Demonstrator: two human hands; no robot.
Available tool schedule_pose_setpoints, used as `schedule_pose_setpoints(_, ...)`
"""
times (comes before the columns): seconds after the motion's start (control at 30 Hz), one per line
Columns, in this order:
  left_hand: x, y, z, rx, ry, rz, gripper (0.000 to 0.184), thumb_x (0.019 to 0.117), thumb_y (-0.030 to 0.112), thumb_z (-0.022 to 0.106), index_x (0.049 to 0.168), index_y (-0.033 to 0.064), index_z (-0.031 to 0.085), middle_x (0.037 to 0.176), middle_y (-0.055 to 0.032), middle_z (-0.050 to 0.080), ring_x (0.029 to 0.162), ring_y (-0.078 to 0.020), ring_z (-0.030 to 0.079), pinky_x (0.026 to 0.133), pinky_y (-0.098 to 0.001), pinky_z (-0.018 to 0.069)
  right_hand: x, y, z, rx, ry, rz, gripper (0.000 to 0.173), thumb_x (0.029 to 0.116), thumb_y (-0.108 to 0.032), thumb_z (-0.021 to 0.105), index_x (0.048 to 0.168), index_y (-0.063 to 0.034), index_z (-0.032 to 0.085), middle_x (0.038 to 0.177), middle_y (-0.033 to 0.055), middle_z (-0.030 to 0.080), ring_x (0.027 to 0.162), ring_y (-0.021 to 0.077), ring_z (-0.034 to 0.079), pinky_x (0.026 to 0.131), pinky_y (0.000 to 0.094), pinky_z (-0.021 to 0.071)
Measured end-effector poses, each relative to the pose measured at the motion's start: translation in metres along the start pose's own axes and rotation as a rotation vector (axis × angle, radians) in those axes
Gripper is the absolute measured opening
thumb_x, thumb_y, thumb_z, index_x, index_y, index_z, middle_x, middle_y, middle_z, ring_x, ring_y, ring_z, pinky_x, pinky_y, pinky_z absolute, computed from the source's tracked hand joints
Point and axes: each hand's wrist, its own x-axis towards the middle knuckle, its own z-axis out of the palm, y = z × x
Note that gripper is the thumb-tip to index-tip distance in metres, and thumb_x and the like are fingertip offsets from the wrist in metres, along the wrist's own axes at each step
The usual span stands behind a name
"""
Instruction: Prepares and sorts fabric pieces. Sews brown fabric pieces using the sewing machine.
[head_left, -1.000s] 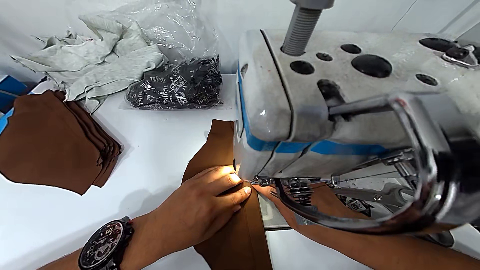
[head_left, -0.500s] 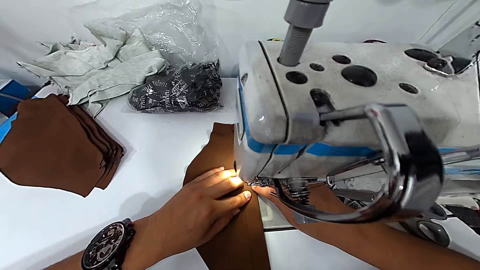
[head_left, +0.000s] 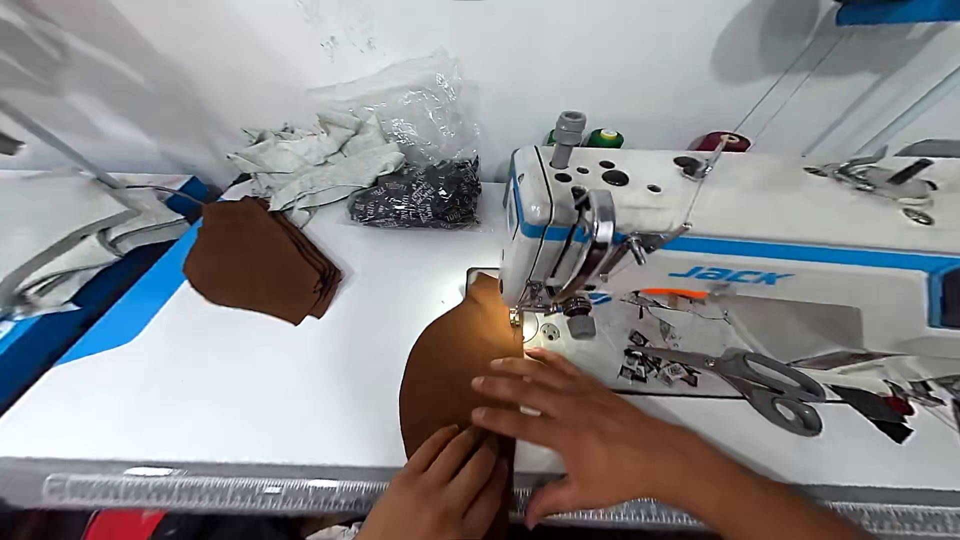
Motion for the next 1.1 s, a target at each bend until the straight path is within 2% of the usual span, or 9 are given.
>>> schedule_pose_setpoints(0.03, -0.016, 0.003, -0.004, -0.124, 0.087, -0.065, 0.020, 0.1016, 0.017, 0.058, 0.113, 0.0095, 0.073, 0.119, -0.0068, 0.074, 0.119, -0.0220, 0.068, 0.103, -0.0413, 0.0534, 0.002, -0.015, 0.011, 0.039, -0.010, -0.016, 0.079, 0.0857, -0.065, 0.070, 0.152, -0.0282, 0.047, 0.161, -0.0006, 0.043, 0.153, 0.0263, 0.033, 0.120, 0.0637, 0.0281)
schedule_pose_setpoints(0.1, -0.041, 0.010, -0.029, -0.528, 0.250, -0.337, 0.019, 0.1028, 0.014, 0.060, 0.108, 0.0052, 0.076, 0.108, -0.0058, 0.077, 0.106, -0.0122, 0.072, 0.097, -0.0320, 0.0586, 0.000, -0.036, 0.025, 0.135, 0.119, -0.007, 0.043, 0.0976, -0.042, 0.067, 0.135, -0.0206, 0.063, 0.140, -0.0018, 0.064, 0.137, 0.0182, 0.054, 0.119, 0.0559, 0.0355)
schedule_pose_setpoints(0.17, -0.055, 0.016, -0.058, -0.899, 0.499, -0.702, 0.012, 0.0984, 0.015, 0.066, 0.103, 0.0089, 0.076, 0.095, 0.0015, 0.078, 0.085, -0.0056, 0.073, 0.079, -0.0252, 0.0625, -0.010, -0.052, 0.017, 0.343, 0.274, 0.098, 0.021, 0.1028, -0.027, 0.062, 0.115, -0.0147, 0.075, 0.105, -0.0032, 0.076, 0.103, 0.0077, 0.069, 0.105, 0.0373, 0.0500)
schedule_pose_setpoints(0.27, -0.065, 0.019, -0.076, -1.229, 0.660, -0.916, 0.006, 0.0928, 0.014, 0.072, 0.096, 0.0101, 0.075, 0.086, -0.0030, 0.078, 0.076, -0.0115, 0.075, 0.073, -0.0305, 0.0645, -0.034, -0.072, -0.010, 0.677, 0.279, 0.180, 0.024, 0.1033, -0.026, 0.062, 0.107, -0.0067, 0.076, 0.090, -0.0018, 0.073, 0.084, -0.0001, 0.066, 0.078, 0.0188, 0.0559)
schedule_pose_setpoints(0.6, -0.050, 0.068, 0.019, -1.111, 0.140, -0.563, 0.011, 0.0887, 0.013, 0.075, 0.099, 0.0117, 0.079, 0.094, 0.0012, 0.077, 0.087, -0.0091, 0.072, 0.079, -0.0289, 0.0618, -0.220, -0.142, -0.033, 0.365, 0.255, 0.646, 0.012, 0.0979, -0.019, 0.068, 0.105, -0.0132, 0.077, 0.097, -0.0063, 0.075, 0.085, 0.0016, 0.069, 0.079, 0.0241, 0.0596)
schedule_pose_setpoints(0.7, -0.009, 0.089, 0.045, -0.905, 0.247, -0.386, 0.012, 0.0916, 0.008, 0.074, 0.103, 0.0095, 0.078, 0.099, 0.0018, 0.076, 0.087, -0.0065, 0.072, 0.079, -0.0285, 0.0623, -0.255, -0.143, -0.048, 0.008, 0.353, 0.812, 0.012, 0.0940, -0.010, 0.070, 0.105, -0.0105, 0.076, 0.099, 0.0017, 0.075, 0.087, 0.0139, 0.072, 0.081, 0.0409, 0.0615)
schedule_pose_setpoints(0.8, 0.014, 0.101, 0.054, -0.742, 0.366, -0.200, 0.014, 0.0939, 0.004, 0.068, 0.106, 0.0059, 0.076, 0.110, -0.0025, 0.076, 0.101, -0.0084, 0.072, 0.091, -0.0289, 0.0613, -0.275, -0.155, -0.057, -0.125, 0.502, 0.871, 0.012, 0.0921, -0.011, 0.072, 0.103, -0.0106, 0.074, 0.106, 0.0017, 0.074, 0.097, 0.0135, 0.072, 0.088, 0.0378, 0.0618)
schedule_pose_setpoints(0.97, -0.018, 0.106, 0.125, -0.412, 0.316, -0.101, 0.014, 0.0954, 0.009, 0.061, 0.096, 0.0088, 0.075, 0.114, -0.0051, 0.074, 0.108, -0.0201, 0.071, 0.091, -0.0393, 0.0595, -0.311, -0.162, 0.021, -0.100, 0.520, 0.973, 0.007, 0.0920, -0.018, 0.071, 0.097, -0.0146, 0.075, 0.114, -0.0015, 0.073, 0.111, 0.0145, 0.068, 0.097, 0.0399, 0.0581)
schedule_pose_setpoints(1.1, -0.055, 0.100, 0.157, -0.368, 0.112, -0.213, 0.020, 0.0954, 0.005, 0.060, 0.106, 0.0100, 0.077, 0.124, -0.0073, 0.071, 0.117, -0.0262, 0.068, 0.097, -0.0480, 0.0568, -0.328, -0.167, 0.069, -0.077, 0.223, 1.001, 0.008, 0.0920, -0.022, 0.074, 0.097, -0.0170, 0.078, 0.121, 0.0004, 0.072, 0.116, 0.0214, 0.067, 0.099, 0.0486, 0.0547)
